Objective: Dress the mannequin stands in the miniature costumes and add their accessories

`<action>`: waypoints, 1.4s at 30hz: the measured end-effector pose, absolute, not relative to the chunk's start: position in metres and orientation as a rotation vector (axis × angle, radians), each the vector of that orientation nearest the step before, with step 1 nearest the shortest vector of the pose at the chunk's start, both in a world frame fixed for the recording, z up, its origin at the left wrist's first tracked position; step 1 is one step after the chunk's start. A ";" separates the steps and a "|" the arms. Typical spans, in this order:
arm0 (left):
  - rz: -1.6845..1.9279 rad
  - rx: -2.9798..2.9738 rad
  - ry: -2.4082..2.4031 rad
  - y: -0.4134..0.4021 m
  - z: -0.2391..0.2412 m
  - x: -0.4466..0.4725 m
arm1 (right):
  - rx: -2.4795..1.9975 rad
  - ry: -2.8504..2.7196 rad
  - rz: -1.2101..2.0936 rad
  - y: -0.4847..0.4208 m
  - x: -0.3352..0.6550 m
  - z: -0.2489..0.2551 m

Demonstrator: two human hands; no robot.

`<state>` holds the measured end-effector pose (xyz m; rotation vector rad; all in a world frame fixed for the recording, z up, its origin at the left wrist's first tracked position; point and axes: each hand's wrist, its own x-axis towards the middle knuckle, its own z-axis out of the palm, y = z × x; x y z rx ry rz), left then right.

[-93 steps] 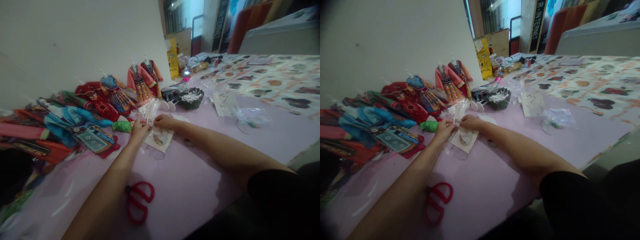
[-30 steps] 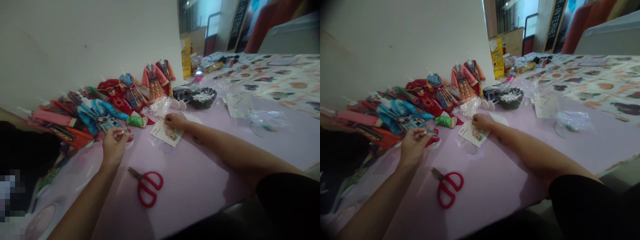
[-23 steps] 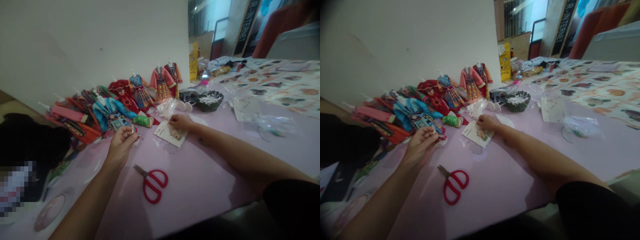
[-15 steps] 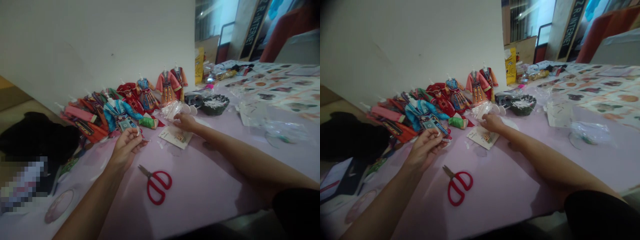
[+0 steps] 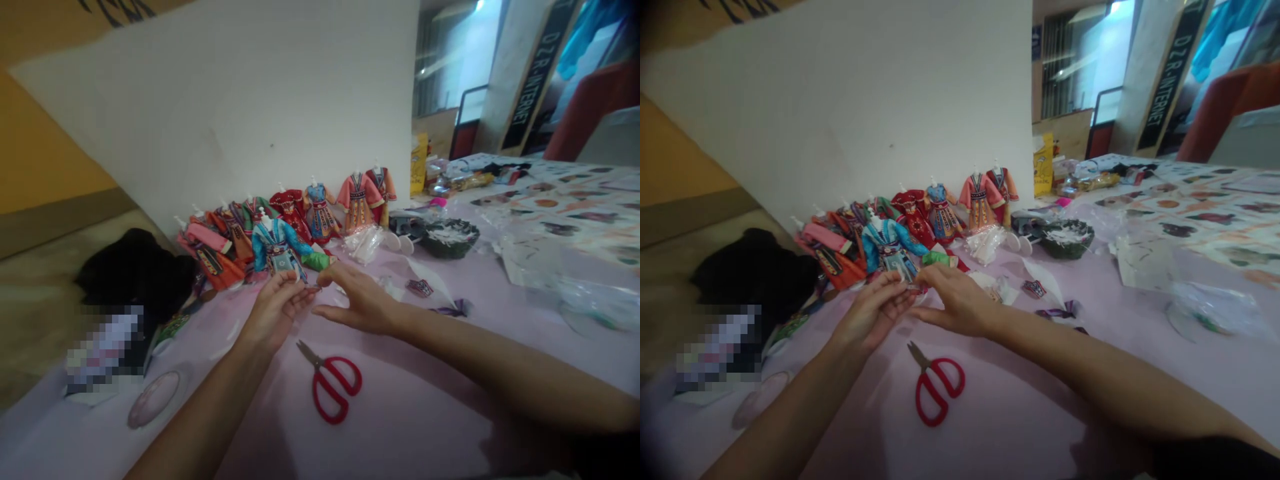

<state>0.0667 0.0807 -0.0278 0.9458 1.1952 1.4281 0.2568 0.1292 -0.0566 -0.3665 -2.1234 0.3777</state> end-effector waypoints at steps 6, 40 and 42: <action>1.437 0.853 1.159 0.066 -0.021 0.060 | -0.401 -2.115 0.289 0.124 0.240 -0.058; 1.521 1.343 1.251 0.000 -0.023 -0.065 | -0.668 -1.351 2.259 0.082 0.120 -0.022; 1.541 1.327 1.238 -0.002 -0.024 -0.069 | -0.653 -1.387 2.233 0.078 0.118 -0.021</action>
